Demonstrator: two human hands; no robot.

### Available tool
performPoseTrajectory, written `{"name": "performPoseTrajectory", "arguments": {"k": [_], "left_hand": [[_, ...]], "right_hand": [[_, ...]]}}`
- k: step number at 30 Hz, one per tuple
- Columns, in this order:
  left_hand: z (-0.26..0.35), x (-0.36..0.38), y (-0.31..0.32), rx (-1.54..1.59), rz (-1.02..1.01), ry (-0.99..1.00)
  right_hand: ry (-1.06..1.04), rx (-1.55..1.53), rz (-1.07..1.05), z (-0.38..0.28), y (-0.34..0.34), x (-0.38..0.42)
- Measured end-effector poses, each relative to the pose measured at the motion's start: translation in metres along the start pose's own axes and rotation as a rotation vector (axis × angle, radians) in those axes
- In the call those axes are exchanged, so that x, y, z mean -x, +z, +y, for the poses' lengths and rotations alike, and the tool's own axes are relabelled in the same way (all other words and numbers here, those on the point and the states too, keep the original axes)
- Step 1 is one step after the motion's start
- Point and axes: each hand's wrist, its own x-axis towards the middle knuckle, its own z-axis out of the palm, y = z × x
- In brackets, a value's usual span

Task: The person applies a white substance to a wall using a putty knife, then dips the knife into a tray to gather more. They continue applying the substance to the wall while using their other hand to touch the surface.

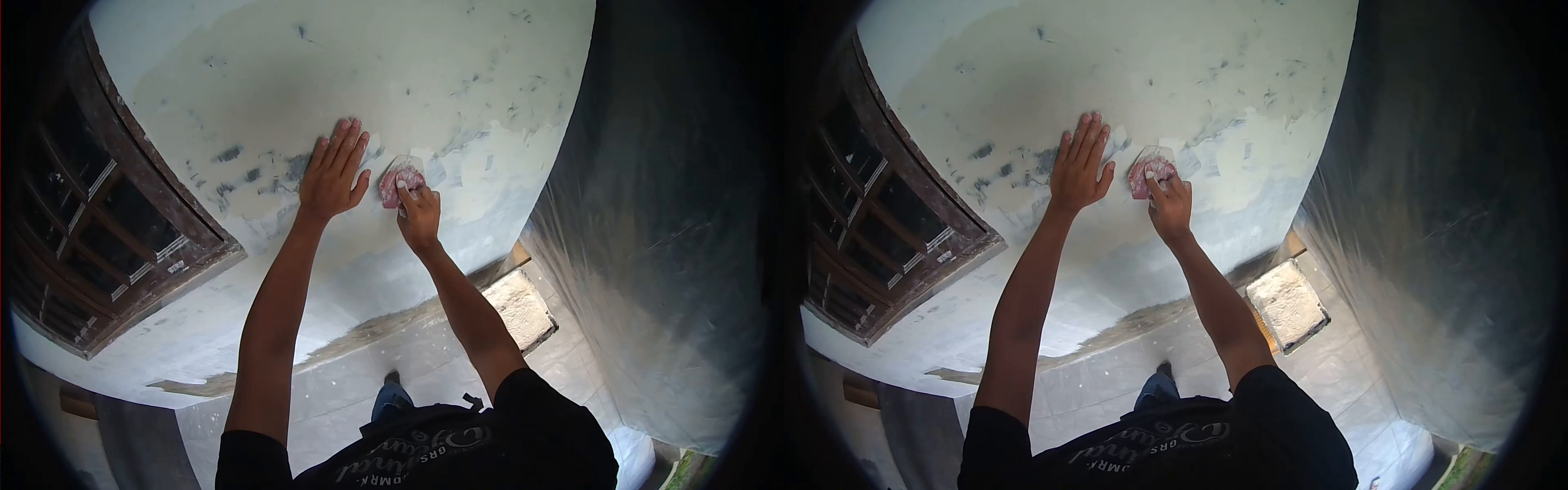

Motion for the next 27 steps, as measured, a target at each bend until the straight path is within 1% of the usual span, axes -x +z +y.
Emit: {"name": "performPoseTrajectory", "arguments": {"k": [1, 3, 4, 5, 8, 9, 12, 14, 15, 17, 19, 20, 21, 23, 25, 27], "left_hand": [[0.000, 0.000, 0.000, -0.016, -0.008, 0.006], [0.001, 0.000, 0.000, -0.020, 0.006, 0.015], [0.001, -0.001, 0.001, -0.017, 0.019, 0.034], [0.001, -0.003, 0.002, -0.018, 0.019, 0.036], [0.002, 0.000, 0.001, 0.007, 0.000, 0.017], [0.002, 0.000, 0.000, 0.008, -0.003, 0.011], [0.001, -0.002, 0.001, -0.009, 0.002, 0.005], [0.002, -0.001, 0.002, -0.027, 0.004, 0.002], [0.002, 0.000, 0.001, -0.041, 0.009, 0.003], [0.001, -0.001, 0.000, -0.055, 0.020, 0.001], [0.001, 0.000, 0.001, -0.039, 0.021, 0.003], [0.001, 0.000, 0.001, -0.036, 0.024, 0.000], [0.001, 0.000, 0.001, -0.032, 0.029, 0.002], [0.001, 0.000, 0.001, -0.026, 0.026, 0.010], [0.001, -0.001, 0.000, -0.025, 0.016, 0.005], [0.001, -0.001, 0.001, -0.020, 0.019, 0.009]], "right_hand": [[0.010, 0.005, -0.034, -0.005, -0.003, 0.016], [0.007, -0.030, -0.029, -0.017, -0.017, 0.033], [0.004, -0.033, 0.012, -0.019, -0.022, 0.032], [0.005, -0.034, 0.015, -0.017, -0.024, 0.026], [-0.041, -0.024, 0.203, -0.010, -0.031, -0.021], [0.025, -0.021, 0.166, -0.009, -0.031, -0.037], [-0.011, 0.024, 0.158, -0.003, -0.020, -0.069], [-0.062, 0.055, 0.061, -0.005, -0.015, -0.074], [-0.066, 0.058, 0.062, -0.005, -0.013, -0.066], [-0.071, 0.043, -0.082, -0.009, -0.011, -0.025], [-0.129, -0.003, -0.092, -0.011, -0.014, 0.015], [-0.119, -0.029, -0.086, -0.013, -0.018, 0.025], [-0.118, -0.027, -0.087, -0.012, -0.021, 0.022], [-0.034, 0.008, -0.061, -0.013, -0.032, 0.002], [-0.073, 0.050, 0.077, -0.003, -0.030, -0.034], [-0.078, 0.043, 0.084, -0.003, -0.034, -0.067]]}}
